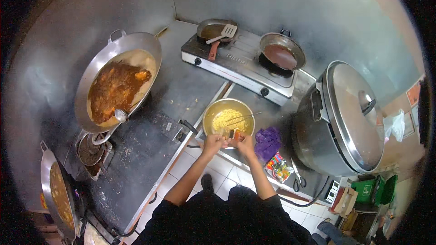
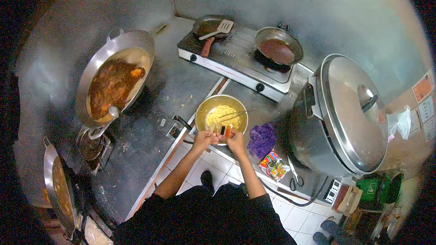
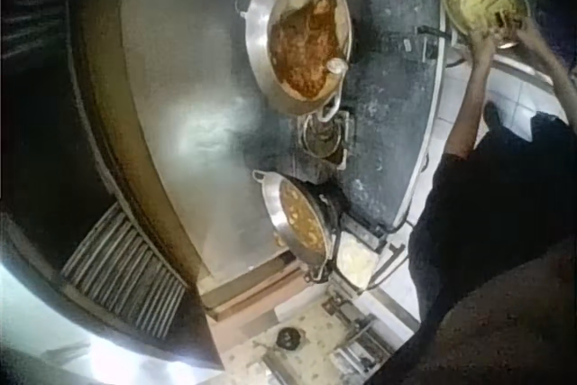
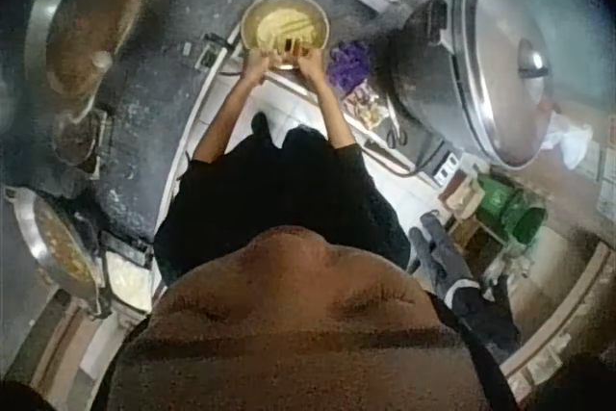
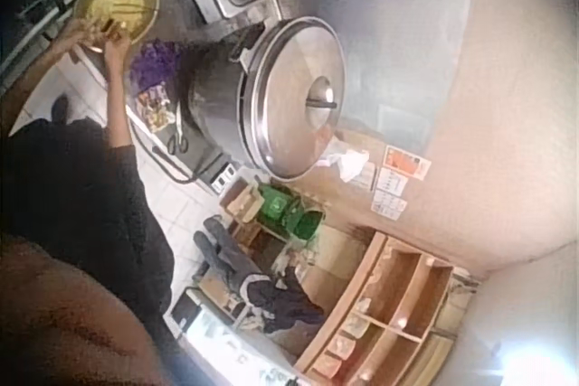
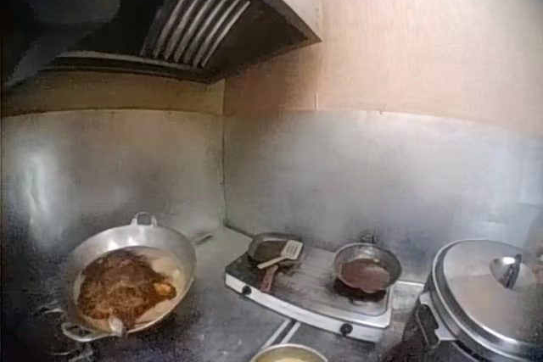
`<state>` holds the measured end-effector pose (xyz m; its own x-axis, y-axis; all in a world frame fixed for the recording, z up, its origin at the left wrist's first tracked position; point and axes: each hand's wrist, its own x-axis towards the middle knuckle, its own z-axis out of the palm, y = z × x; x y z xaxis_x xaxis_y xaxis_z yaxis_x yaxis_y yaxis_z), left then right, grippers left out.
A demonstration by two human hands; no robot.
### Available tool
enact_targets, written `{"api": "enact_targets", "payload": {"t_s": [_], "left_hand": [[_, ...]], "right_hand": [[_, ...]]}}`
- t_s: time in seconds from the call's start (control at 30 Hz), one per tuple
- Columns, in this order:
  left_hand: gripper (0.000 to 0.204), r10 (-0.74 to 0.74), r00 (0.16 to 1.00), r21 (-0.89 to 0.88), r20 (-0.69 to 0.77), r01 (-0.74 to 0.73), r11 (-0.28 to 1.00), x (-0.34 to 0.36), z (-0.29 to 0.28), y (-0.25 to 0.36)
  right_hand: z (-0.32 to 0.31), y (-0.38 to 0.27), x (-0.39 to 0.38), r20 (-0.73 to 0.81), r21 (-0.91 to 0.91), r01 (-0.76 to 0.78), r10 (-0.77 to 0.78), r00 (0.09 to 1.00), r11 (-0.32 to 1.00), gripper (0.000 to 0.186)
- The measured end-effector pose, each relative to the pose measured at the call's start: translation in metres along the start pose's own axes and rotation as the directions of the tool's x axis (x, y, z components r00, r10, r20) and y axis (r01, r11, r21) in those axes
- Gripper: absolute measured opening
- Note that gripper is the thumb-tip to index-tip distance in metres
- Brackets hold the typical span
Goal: The person prepares a food order by adding noodles and seasoning from a packet to a bowl, mixing them with tongs, transferring the noodles into a plastic container, and placing the container into a plastic bag along with other items and a receipt.
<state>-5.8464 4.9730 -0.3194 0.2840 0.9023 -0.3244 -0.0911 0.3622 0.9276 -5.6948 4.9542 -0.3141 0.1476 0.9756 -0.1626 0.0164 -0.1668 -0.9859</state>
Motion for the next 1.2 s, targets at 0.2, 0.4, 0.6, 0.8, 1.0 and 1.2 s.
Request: {"api": "enact_targets", "payload": {"t_s": [0.2, 0.4, 0.6, 0.8, 1.0, 1.2], "left_hand": [[0.014, 0.008, 0.999, 0.442, -0.039, 0.01, 0.897, 0.02, 0.016, 0.006], [0.015, 0.121, 0.99, 0.411, -0.073, -0.081, 0.908, 0.03, 0.008, -0.035], [0.015, 0.252, 0.965, 0.605, -0.074, -0.157, 0.781, 0.03, 0.022, -0.021], [0.022, -0.093, 0.993, -0.01, -0.079, 0.093, 0.996, 0.02, 0.024, -0.01], [0.016, -0.032, 0.999, -0.168, -0.04, 0.025, 0.985, 0.009, 0.031, -0.004], [0.018, 0.369, 0.926, 0.692, -0.083, -0.213, 0.69, 0.006, 0.037, -0.003]], "right_hand": [[-0.028, 0.034, 0.026, -0.153, -0.255, -0.284, 0.251, 0.956, 0.925, 0.015], [0.002, -0.032, -0.003, -0.248, -0.748, -0.054, -0.203, 0.947, 0.661, 0.013], [0.021, -0.034, -0.016, -0.135, -0.756, 0.101, -0.305, 0.943, 0.647, 0.022], [0.017, -0.017, -0.027, 0.001, -0.764, 0.419, -0.649, 0.761, 0.491, 0.025], [0.006, -0.031, -0.014, -0.34, -0.394, 0.021, -0.167, 0.926, 0.919, 0.017], [0.015, -0.035, -0.013, -0.349, -0.515, 0.047, -0.26, 0.9, 0.856, 0.013]]}}
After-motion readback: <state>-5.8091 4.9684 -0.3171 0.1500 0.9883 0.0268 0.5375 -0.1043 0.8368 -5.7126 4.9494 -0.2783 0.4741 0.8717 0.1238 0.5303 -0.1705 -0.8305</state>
